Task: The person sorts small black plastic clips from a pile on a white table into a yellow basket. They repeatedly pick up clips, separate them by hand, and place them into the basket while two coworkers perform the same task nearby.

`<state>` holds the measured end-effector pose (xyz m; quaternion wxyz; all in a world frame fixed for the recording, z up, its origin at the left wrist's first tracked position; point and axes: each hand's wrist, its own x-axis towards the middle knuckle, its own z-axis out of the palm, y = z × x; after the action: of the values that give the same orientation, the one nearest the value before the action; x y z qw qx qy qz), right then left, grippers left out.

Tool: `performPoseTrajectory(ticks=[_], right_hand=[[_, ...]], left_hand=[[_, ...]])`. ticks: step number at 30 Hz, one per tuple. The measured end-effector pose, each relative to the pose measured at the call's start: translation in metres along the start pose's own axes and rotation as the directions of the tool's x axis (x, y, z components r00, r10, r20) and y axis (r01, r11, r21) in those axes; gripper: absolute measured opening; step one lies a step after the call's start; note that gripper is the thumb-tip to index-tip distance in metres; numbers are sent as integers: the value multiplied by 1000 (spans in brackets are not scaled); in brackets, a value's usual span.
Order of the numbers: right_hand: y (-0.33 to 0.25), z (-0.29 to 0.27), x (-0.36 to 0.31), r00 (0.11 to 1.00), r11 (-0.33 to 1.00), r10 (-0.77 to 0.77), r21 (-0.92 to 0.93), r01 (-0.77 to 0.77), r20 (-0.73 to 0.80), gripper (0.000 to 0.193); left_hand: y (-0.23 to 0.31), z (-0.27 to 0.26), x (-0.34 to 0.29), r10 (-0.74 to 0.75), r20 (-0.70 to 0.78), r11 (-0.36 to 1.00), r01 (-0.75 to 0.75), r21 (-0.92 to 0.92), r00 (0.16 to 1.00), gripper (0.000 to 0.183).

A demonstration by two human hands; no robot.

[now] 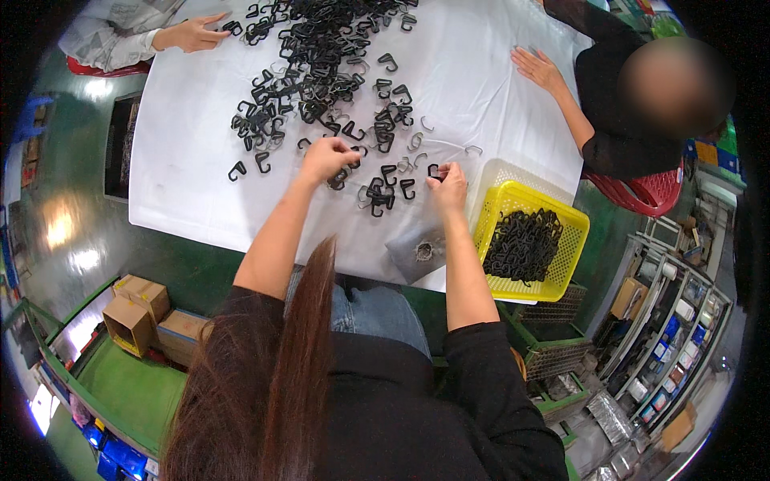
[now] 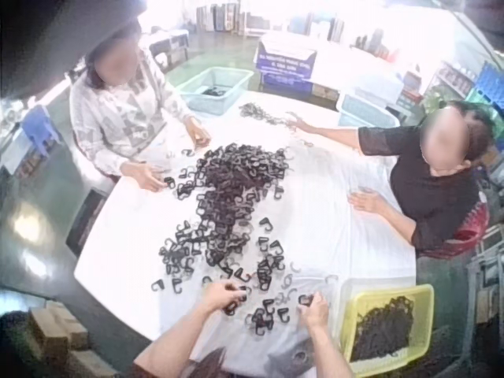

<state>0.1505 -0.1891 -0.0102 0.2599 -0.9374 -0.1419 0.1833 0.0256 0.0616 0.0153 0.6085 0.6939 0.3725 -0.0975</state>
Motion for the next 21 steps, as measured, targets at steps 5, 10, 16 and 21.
performPoseTrajectory(ticks=[5,10,16,21], right_hand=[[-9,-4,-4,990,999,7,-43,-13,-137,33],[-20,18,3,994,972,25,-229,-48,-103,32],[-5,-12,-8,992,678,11,728,-102,130,27],[-18,-23,-36,868,743,-17,587,-321,496,31]], left_hand=[[-3,-21,-12,34,105,994,-45,103,994,25],[4,-27,-39,80,214,673,106,-732,973,10],[-2,-13,-51,186,241,668,57,-742,953,13],[-15,6,-48,149,351,767,116,-631,924,27]])
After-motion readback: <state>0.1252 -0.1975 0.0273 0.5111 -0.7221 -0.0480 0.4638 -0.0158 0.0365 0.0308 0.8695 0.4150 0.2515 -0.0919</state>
